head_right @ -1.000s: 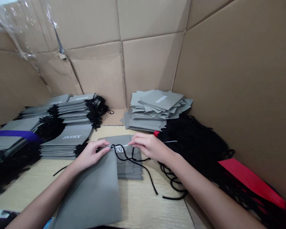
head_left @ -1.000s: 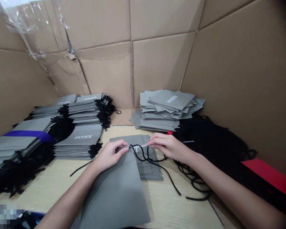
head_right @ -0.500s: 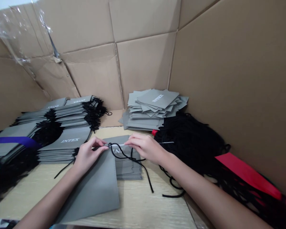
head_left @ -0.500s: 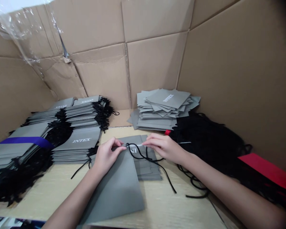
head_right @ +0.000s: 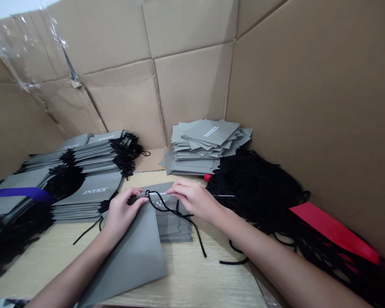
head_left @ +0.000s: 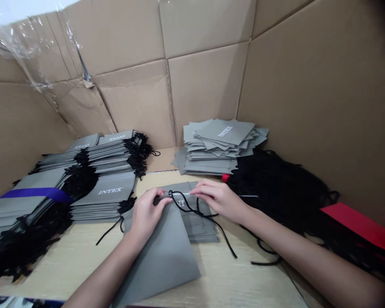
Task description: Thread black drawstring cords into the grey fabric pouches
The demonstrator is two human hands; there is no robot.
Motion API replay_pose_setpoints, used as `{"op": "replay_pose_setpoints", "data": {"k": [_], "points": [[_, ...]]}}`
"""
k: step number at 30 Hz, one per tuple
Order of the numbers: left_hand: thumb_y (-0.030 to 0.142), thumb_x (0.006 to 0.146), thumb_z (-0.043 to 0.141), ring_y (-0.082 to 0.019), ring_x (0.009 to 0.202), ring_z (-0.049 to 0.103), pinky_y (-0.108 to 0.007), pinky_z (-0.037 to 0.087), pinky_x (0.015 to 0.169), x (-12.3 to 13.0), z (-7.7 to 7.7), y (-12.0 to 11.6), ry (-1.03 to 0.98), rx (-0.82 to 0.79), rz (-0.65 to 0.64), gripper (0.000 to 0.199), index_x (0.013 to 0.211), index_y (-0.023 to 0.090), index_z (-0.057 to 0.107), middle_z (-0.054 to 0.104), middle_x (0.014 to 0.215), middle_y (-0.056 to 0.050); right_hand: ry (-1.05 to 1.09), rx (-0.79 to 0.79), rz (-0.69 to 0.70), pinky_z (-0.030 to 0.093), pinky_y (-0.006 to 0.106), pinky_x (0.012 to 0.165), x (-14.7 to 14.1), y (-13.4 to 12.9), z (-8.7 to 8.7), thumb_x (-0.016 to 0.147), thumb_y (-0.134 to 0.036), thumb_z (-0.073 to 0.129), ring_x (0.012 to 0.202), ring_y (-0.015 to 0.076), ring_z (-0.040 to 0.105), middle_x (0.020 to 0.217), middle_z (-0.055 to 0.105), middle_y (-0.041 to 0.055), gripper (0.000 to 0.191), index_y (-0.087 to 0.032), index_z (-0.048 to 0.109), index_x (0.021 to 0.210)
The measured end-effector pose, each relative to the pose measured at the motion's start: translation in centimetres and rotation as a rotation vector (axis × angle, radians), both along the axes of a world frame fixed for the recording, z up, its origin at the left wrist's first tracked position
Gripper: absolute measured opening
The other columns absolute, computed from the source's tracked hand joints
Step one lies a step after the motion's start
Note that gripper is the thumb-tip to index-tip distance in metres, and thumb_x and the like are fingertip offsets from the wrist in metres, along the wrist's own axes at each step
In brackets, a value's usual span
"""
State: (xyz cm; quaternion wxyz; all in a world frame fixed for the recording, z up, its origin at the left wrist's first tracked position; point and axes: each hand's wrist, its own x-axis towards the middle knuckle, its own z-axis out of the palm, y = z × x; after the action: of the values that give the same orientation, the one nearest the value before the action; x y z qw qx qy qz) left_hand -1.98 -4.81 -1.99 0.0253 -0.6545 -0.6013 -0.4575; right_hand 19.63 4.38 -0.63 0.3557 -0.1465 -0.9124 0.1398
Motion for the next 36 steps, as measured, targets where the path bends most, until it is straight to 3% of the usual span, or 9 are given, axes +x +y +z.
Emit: {"op": "replay_pose_setpoints", "data": {"k": [8,16,24,36], "points": [[0.019,0.079,0.056,-0.017,0.081,0.063,-0.030,0.046,0.079,-0.5,-0.2,0.2,0.070,0.133,-0.032,0.011,0.068,0.019,0.058,0.069,0.082,-0.003,-0.024,0.031,0.000,0.047,0.024,0.070,0.0,-0.4,0.3,0.088,-0.017,0.045,0.078,0.0141,0.058,0.088,0.061,0.0050,0.022,-0.020,0.063,0.101],[0.020,0.085,0.043,-0.017,0.086,0.062,-0.040,0.032,0.099,-0.8,0.5,-0.3,0.071,0.031,-0.106,0.020,0.075,0.021,0.060,0.070,0.087,-0.001,-0.034,0.050,0.023,0.046,0.024,0.071,0.2,-0.5,0.5,0.088,-0.017,0.044,0.080,0.0142,0.058,0.090,0.062,0.0056,0.023,-0.020,0.063,0.101],[0.022,0.087,0.037,-0.018,0.079,0.059,-0.028,0.044,0.073,-0.6,0.7,-0.6,-0.028,-0.040,-0.139,0.026,0.076,0.018,0.060,0.067,0.083,-0.005,-0.010,-0.024,0.095,0.045,0.025,0.072,0.1,-0.7,0.9,0.087,-0.017,0.046,0.080,0.0142,0.057,0.089,0.062,0.0057,0.020,-0.018,0.064,0.097],[0.023,0.085,0.041,-0.018,0.084,0.061,-0.029,0.045,0.079,-0.2,1.0,-0.7,-0.095,-0.007,-0.158,0.024,0.074,0.017,0.061,0.068,0.085,-0.006,0.014,-0.115,0.110,0.045,0.025,0.068,0.1,-0.6,1.4,0.087,-0.020,0.049,0.076,0.0144,0.059,0.083,0.066,0.0056,0.018,-0.017,0.066,0.092]]}}
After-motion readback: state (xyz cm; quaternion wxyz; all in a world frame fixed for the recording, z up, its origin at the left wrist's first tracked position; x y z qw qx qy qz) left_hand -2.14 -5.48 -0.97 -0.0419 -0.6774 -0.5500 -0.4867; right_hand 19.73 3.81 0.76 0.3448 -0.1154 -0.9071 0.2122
